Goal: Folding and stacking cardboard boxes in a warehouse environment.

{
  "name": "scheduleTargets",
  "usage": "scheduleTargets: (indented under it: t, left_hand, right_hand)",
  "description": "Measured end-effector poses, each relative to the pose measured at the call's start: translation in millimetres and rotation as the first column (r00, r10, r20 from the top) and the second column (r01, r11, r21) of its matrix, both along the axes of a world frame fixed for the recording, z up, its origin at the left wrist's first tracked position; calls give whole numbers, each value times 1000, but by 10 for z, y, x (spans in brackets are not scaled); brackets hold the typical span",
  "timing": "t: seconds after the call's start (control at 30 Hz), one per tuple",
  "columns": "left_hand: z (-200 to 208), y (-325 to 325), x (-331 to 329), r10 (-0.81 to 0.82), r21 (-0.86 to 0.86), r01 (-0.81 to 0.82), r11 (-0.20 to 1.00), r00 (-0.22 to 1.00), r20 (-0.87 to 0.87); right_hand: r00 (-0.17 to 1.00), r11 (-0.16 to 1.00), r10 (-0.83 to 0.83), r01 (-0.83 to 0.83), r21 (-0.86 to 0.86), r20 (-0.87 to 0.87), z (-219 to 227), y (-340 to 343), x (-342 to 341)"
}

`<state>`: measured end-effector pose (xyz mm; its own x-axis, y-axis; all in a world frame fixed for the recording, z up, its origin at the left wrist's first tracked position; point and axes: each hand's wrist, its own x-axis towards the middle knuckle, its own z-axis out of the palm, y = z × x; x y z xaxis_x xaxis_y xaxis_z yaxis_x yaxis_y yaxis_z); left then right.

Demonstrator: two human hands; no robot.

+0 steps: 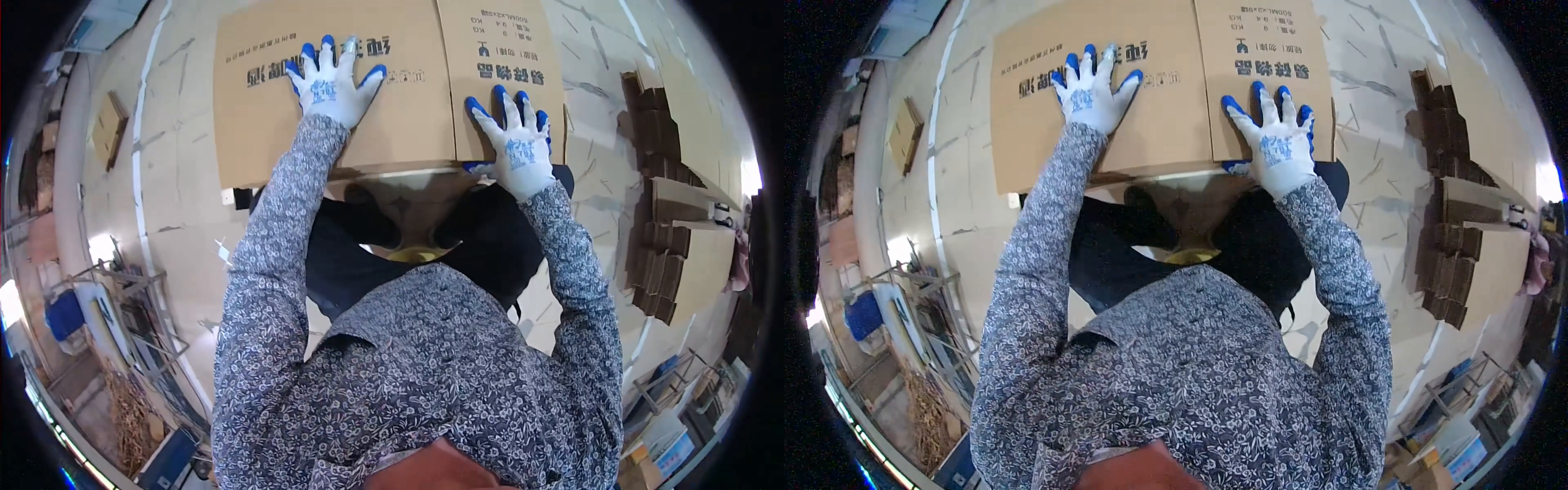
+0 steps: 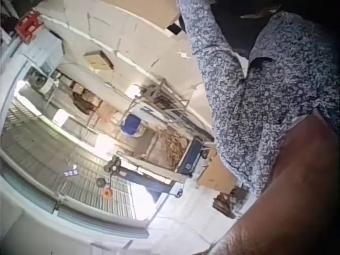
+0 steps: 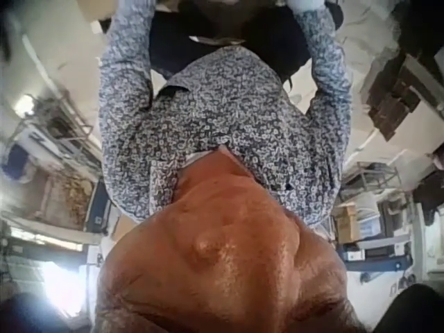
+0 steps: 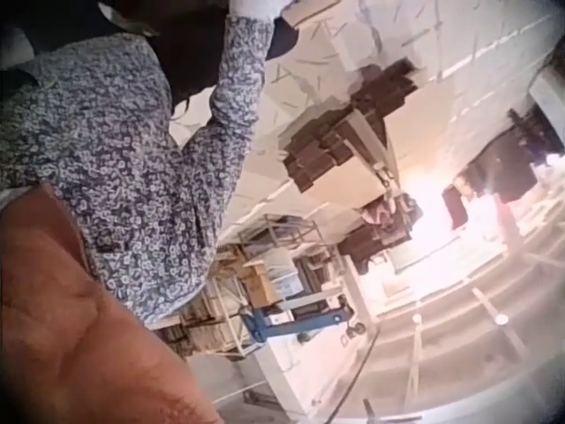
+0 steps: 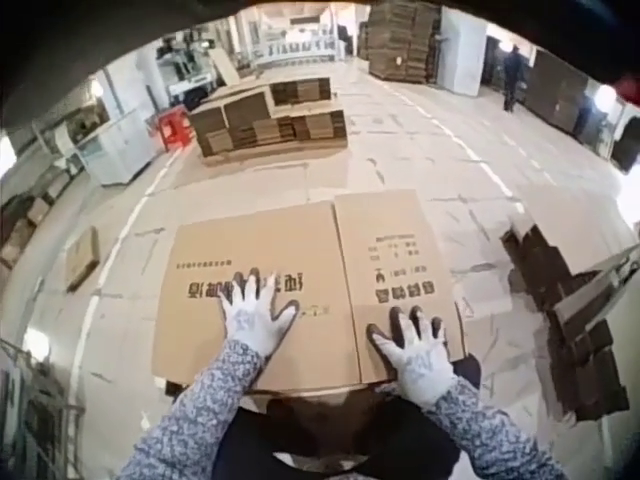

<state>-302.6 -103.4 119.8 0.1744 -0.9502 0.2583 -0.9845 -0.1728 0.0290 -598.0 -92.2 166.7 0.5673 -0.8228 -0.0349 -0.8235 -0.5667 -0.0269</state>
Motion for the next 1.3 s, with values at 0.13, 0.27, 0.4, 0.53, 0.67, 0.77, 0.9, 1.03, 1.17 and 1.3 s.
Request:
scheduleTargets:
  t: [0.13, 0.27, 0.4, 0.53, 0.67, 0.77, 0.9, 1.03, 1.17, 1.3]
  left_hand:
    - [116, 65, -70, -11, 14, 10, 1000, 999, 53]
    - [198, 64, -217, -154, -23, 154, 988, 988, -22]
    - [297, -225, -733, -396, -29, 395, 918, 914, -86]
    - [197, -585, -865, -454, 98, 456, 884, 890, -47]
    - [132, -598, -694, -392, 69, 390, 918, 920, 5]
    - [163, -656, -803, -389, 77, 388, 918, 921, -2]
    - [152, -624, -849, -394, 69, 393, 917, 919, 1]
    - [158, -533, -768, -364, 80, 364, 928, 931, -12]
    - [139, -553, -790, -374, 57, 374, 926, 927, -12]
    - [193, -622, -737, -356, 60, 357, 932, 934, -28]
  right_hand:
    - [999, 998, -17, 15, 54, 47, 18, 13, -41]
    - [1000, 997, -3, 1, 80, 19, 31, 70, -45]
    - [999, 994, -27, 24, 106, 21, 92, 105, -56]
    - [1000, 993, -22, 23, 116, -11, 145, 82, -82]
    - [975, 999, -32, 33, -1, 220, 21, -197, -448]
    - [709, 910, -408, 366, 194, 575, -506, -587, -1142]
    - [854, 854, -507, 516, 66, -117, -1111, -748, -2076]
    - [-130, 341, -928, 88, 936, 350, -557, -618, -1629]
    - [365, 722, -683, 206, 661, 633, -344, -627, -1333]
    - [315, 651, -754, 239, 721, 576, -740, -861, -1480]
